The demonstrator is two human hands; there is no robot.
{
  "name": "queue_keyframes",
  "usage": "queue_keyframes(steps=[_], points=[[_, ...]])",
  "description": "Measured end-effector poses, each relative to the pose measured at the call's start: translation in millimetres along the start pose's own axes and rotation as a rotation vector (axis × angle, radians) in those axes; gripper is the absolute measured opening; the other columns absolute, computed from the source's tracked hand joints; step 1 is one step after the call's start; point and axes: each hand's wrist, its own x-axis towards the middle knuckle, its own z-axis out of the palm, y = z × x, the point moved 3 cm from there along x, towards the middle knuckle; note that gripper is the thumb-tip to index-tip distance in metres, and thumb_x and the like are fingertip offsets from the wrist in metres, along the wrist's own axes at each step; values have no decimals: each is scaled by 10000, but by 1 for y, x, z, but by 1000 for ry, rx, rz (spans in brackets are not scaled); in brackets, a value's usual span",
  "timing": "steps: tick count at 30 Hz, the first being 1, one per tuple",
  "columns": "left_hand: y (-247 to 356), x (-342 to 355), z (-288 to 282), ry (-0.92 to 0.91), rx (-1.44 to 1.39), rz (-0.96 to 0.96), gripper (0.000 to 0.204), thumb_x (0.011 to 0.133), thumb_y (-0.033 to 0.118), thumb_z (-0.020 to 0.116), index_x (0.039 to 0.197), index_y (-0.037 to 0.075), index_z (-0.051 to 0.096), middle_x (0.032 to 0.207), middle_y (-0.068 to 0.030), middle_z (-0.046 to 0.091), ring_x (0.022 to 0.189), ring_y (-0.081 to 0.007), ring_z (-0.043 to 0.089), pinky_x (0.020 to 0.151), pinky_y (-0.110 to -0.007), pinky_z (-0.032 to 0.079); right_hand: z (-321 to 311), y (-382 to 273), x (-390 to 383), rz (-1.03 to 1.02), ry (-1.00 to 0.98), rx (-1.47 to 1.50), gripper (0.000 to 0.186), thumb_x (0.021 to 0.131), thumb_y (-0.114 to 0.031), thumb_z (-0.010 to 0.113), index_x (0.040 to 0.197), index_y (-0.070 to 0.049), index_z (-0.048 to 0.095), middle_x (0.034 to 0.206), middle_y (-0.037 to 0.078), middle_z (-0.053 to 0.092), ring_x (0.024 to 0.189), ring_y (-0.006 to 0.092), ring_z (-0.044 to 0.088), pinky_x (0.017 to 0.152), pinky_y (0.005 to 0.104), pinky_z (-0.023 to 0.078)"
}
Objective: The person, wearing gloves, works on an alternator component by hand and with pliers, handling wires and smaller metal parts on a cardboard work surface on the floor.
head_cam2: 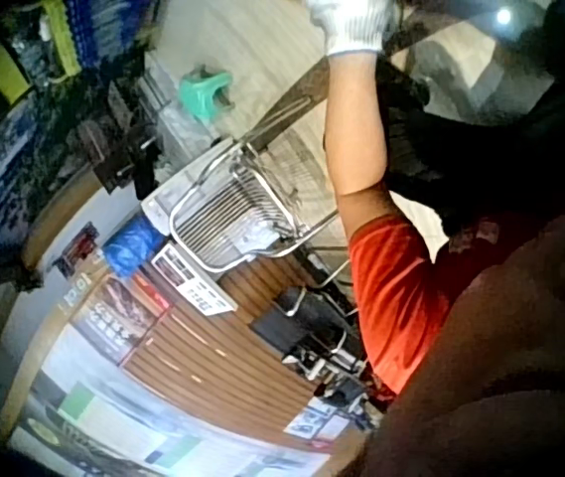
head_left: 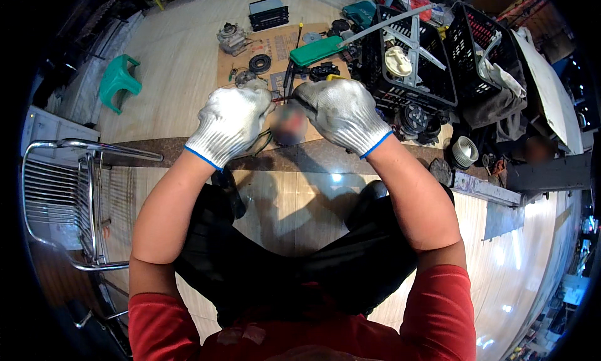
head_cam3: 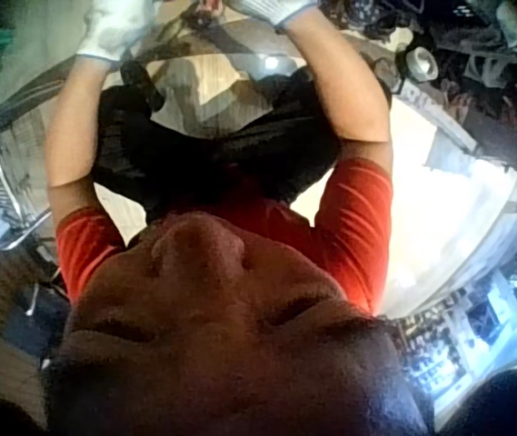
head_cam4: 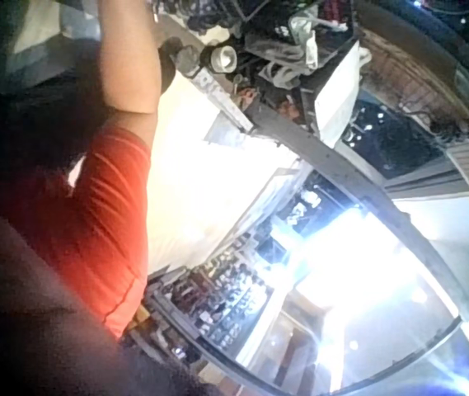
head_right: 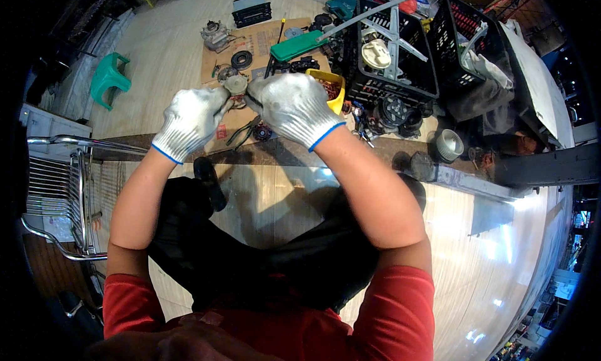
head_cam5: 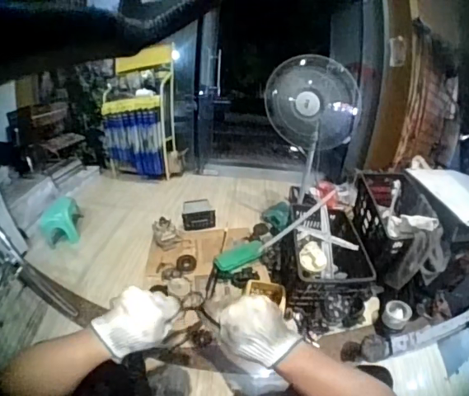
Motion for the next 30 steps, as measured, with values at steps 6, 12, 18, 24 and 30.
queue_keyframes(steps=[6, 12, 18, 24, 30], points=[[-3, 2, -4, -9, -65, -178, 255, 991, 286, 581, 922, 49, 643, 817, -187, 680, 775, -383, 688, 684, -488, 551, 12, -15, -7, 17, 150, 91, 162, 887, -256, 650, 816, -114, 683, 640, 105, 660, 596, 277, 694, 513, 409, 548], [-8, 0, -10, 61, -301, -274, 286, 987, 301, 594, 983, 26, 673, 798, -196, 673, 773, -371, 687, 680, -465, 533, 16, -20, -10, 103, 168, 244, 253, 924, -322, 645, 828, -91, 686, 698, 133, 676, 625, 316, 689, 555, 422, 554], [-9, -1, -23, -27, -729, -409, 338, 988, 290, 587, 1023, -32, 684, 700, -134, 632, 622, -221, 620, 605, -372, 493, 41, -1, -8, 236, -53, 655, 285, 935, -305, 651, 1039, -52, 729, 922, 208, 708, 839, 391, 686, 713, 447, 547], [-8, -4, -29, -66, -824, -108, 363, 981, 278, 582, 977, -72, 678, 707, -107, 604, 607, -163, 554, 592, -336, 473, 42, 16, -1, 91, -47, 646, 273, 920, -286, 674, 1060, -58, 733, 916, 209, 702, 814, 390, 672, 703, 435, 531], [-5, -3, -25, -226, -711, 27, 296, 972, 255, 590, 964, -18, 704, 747, -171, 632, 660, -279, 624, 635, -400, 499, 53, 39, 0, -75, -110, 228, 265, 785, -198, 737, 1049, -168, 748, 848, 121, 727, 774, 320, 708, 697, 420, 576]])
